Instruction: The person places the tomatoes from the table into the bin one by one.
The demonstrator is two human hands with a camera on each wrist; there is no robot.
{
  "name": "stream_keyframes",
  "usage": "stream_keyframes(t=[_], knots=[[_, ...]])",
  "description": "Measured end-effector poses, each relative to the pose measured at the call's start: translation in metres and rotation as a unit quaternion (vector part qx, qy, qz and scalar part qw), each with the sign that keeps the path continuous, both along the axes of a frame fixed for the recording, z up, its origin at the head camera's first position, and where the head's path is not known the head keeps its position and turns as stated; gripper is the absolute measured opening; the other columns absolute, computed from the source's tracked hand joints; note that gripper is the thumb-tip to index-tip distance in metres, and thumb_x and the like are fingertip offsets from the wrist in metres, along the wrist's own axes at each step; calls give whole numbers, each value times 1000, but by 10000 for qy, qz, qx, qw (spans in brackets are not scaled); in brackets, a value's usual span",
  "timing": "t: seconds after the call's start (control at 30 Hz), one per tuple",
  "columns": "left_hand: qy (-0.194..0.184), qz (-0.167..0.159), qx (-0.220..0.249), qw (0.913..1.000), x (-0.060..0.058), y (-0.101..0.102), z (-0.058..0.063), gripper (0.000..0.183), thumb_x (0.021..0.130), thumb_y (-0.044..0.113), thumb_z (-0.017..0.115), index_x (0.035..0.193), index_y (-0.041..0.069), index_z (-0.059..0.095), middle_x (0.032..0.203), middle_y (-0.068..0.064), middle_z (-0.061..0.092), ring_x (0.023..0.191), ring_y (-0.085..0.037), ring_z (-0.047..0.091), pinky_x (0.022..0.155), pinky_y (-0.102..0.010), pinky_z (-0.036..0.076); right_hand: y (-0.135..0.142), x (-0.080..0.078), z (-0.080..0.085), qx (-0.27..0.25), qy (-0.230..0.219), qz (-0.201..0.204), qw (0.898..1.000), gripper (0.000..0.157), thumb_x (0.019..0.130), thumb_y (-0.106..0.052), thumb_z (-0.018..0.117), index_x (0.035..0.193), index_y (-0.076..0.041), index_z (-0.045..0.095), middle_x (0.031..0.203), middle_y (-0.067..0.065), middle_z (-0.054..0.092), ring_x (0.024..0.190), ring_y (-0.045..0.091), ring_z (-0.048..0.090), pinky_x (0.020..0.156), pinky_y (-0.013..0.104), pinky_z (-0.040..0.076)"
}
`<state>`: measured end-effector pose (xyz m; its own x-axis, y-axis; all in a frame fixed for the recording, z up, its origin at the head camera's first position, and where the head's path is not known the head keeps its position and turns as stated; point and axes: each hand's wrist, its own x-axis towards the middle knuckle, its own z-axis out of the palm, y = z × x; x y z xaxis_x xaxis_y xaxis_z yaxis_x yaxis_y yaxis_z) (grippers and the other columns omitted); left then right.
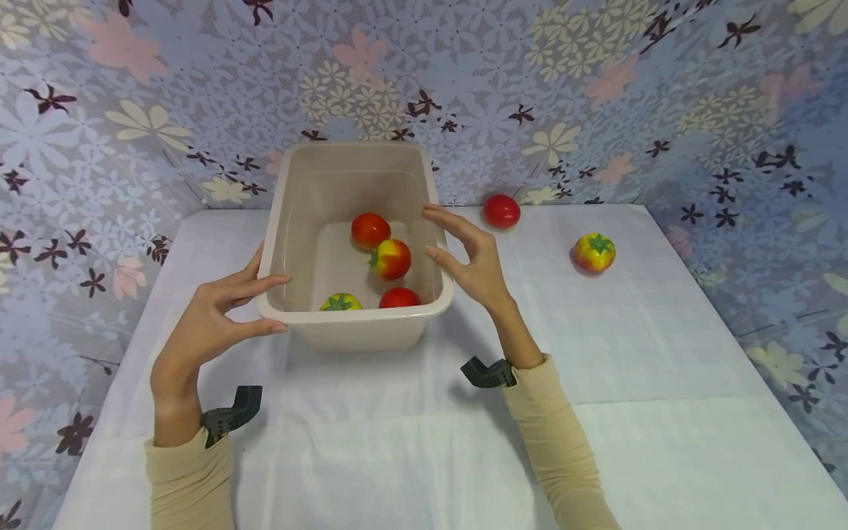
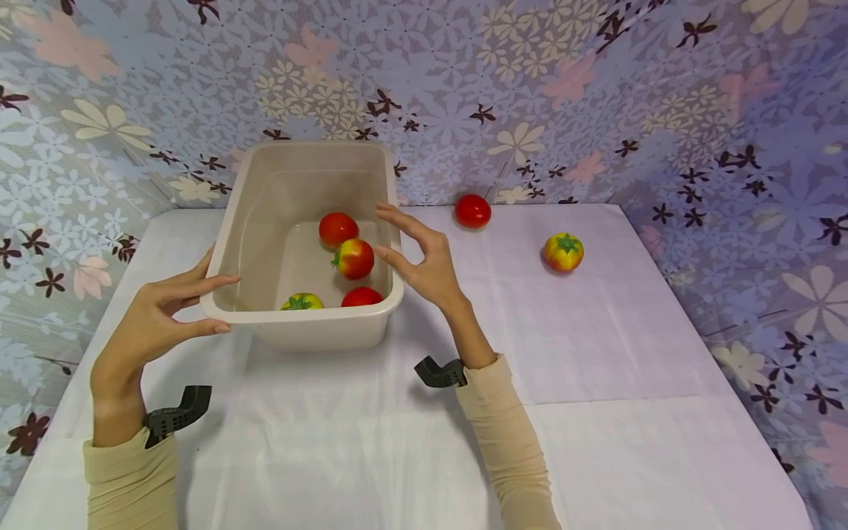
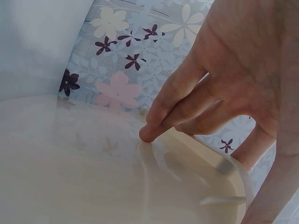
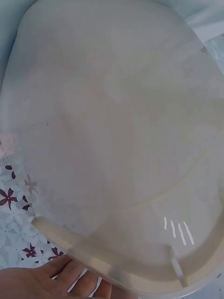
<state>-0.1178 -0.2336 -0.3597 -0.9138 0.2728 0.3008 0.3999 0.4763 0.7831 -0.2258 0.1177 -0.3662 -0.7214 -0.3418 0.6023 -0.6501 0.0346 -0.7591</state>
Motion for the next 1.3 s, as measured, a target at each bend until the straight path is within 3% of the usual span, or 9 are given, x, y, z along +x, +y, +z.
stream_keyframes(t=[0.23,0.5,0.67,0.97,1.1,1.3], knots=[[20,35,-19,10000,0,1,0,61,68,-2,85,126,5,66,158,-4,31,139,3,33,95,-5,39,3,8,15,107,-159,-202,9996,44,83,15,64,125,15,55,135,31,54,132,35,49,115,44,34],[-46,88,-23,9999,-1,3,1,61,68,-1,86,126,6,66,158,-2,32,141,-1,34,94,-7,40,21,-12,-2,-117,-24,-594,9982,44,83,11,67,126,6,60,134,22,59,131,27,52,115,42,34],[-105,93,-16,9999,-1,3,1,61,68,-1,86,126,6,66,158,-3,32,141,-2,34,94,-6,40,39,-18,1,-499,285,-882,9944,40,83,12,68,122,11,61,130,24,61,128,24,54,114,42,36],[-151,184,-157,9996,-1,3,1,61,69,2,86,127,9,66,157,2,33,141,-2,35,94,-7,40,78,-28,4,-1356,302,-1520,9786,37,83,11,67,119,13,60,125,13,67,124,23,58,113,40,38],[-110,157,-120,9997,-1,3,1,62,68,1,87,126,9,67,158,2,32,139,0,36,93,-6,40,95,-32,4,-1574,233,-1932,9682,38,82,12,67,119,10,62,125,14,67,123,23,59,111,39,40],[-81,97,-20,9999,-1,1,1,64,67,-2,86,127,8,66,158,0,32,139,0,36,94,-7,40,117,-36,1,-2210,148,-2153,9511,40,78,15,67,117,9,64,121,16,68,121,26,61,111,39,40]])
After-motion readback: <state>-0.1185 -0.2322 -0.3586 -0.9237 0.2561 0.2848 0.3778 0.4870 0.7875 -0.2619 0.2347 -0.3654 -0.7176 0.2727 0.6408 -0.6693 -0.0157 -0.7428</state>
